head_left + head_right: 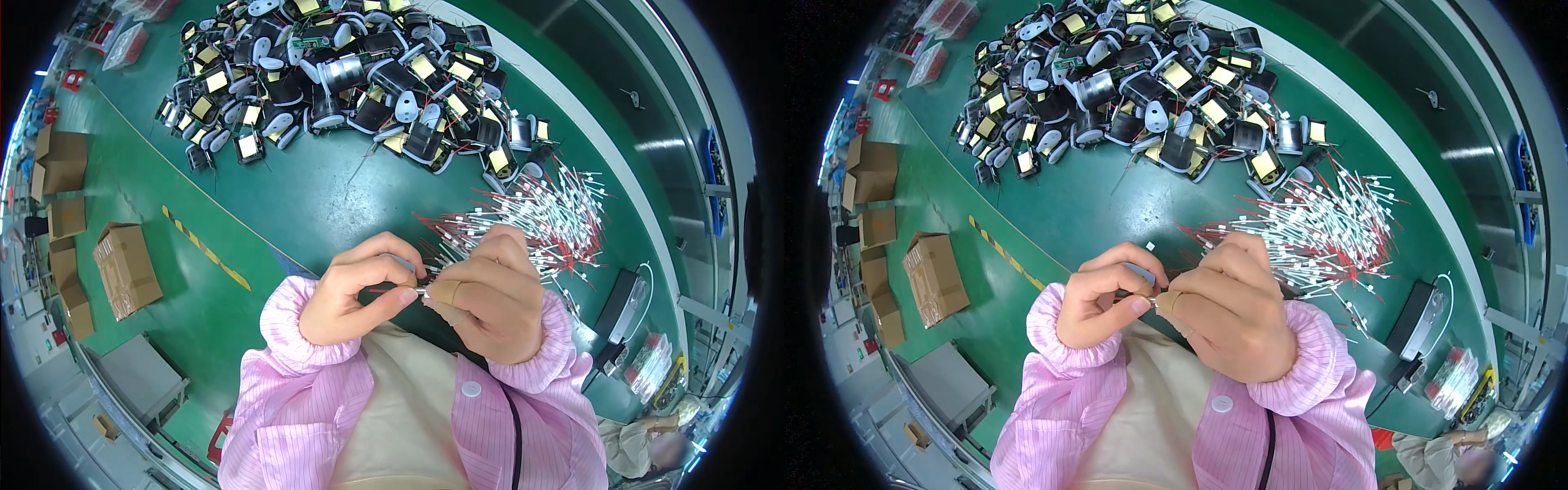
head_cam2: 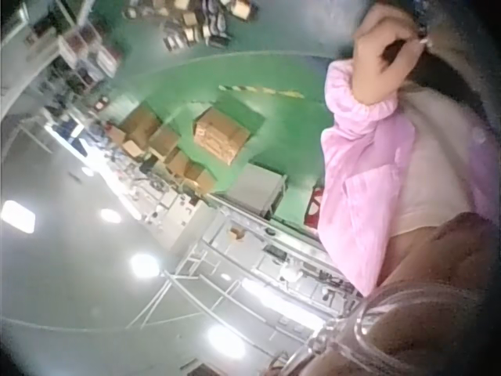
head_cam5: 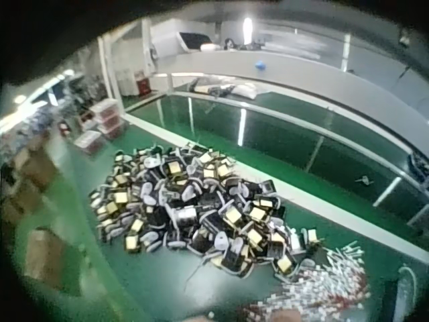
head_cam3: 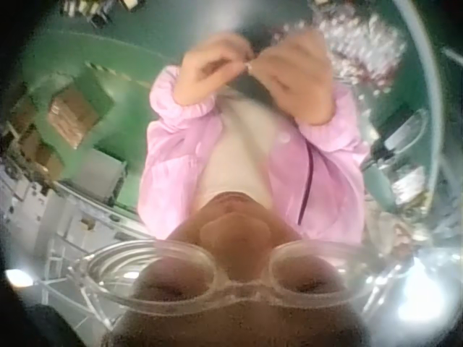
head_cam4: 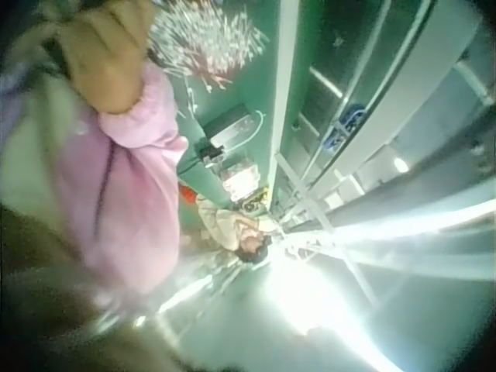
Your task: The person repeatedly picks small gray electronic components from a pile on a green workbench and inserts red and white wires into them. The person handles each component one at a time, inserting wires into the component's ports and then placing the assembled unit back on the table. The task continues throughout the clip with no visible final packaging or destination shown.
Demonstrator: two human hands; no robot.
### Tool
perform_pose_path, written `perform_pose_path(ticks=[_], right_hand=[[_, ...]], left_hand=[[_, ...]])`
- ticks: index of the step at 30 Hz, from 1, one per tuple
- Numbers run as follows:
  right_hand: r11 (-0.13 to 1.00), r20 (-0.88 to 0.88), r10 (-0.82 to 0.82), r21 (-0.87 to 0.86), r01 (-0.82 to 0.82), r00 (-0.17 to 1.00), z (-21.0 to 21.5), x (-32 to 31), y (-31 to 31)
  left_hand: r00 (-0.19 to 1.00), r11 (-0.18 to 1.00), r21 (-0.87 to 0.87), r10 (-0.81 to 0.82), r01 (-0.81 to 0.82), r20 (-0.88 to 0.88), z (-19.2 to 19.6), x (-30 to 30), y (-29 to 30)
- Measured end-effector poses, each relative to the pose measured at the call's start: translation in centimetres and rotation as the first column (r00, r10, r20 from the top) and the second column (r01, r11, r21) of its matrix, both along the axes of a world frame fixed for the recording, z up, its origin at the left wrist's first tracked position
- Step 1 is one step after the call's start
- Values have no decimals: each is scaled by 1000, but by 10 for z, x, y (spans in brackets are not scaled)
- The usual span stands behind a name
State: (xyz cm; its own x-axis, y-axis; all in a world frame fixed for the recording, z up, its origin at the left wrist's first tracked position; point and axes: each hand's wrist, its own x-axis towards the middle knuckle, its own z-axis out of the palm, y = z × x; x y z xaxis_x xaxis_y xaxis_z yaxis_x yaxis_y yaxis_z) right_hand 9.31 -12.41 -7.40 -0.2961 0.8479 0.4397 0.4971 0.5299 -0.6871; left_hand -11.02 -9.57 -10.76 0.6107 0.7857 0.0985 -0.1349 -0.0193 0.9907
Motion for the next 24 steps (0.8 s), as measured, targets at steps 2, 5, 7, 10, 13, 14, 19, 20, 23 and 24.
perform_pose_path(ticks=[2,5,7,10,13,14,19,20,23,24], right_hand=[[1000,41,17,3,-17,999,4,4,2],[1000,76,19,-25,-17,997,12,15,5],[999,93,10,-31,-7,996,12,21,5],[932,-279,9,-347,-109,960,15,16,10],[783,-622,-109,-534,-318,775,-8,10,6],[675,-699,-125,-580,-456,704,-14,11,3],[485,-884,-423,-408,-773,201,-26,1,3],[470,-888,-424,-384,-795,178,-27,0,3],[602,-859,-203,-488,-632,470,-18,-2,-1],[683,-778,-107,-510,-524,619,-14,-3,-3]], left_hand=[[1000,999,36,-10,11,-4,0,-2,3],[999,999,-20,41,-40,36,-2,-7,4],[992,995,-60,90,-85,90,-5,-7,2],[970,987,-69,157,-147,183,-4,-3,-2],[949,978,-33,208,-206,236,-2,3,-7],[951,977,8,206,-213,232,-2,4,-8],[924,971,35,215,-237,316,0,10,-12],[927,969,43,217,-241,305,1,10,-11],[943,962,53,250,-267,219,3,12,-13],[948,960,53,262,-275,181,3,13,-14]])
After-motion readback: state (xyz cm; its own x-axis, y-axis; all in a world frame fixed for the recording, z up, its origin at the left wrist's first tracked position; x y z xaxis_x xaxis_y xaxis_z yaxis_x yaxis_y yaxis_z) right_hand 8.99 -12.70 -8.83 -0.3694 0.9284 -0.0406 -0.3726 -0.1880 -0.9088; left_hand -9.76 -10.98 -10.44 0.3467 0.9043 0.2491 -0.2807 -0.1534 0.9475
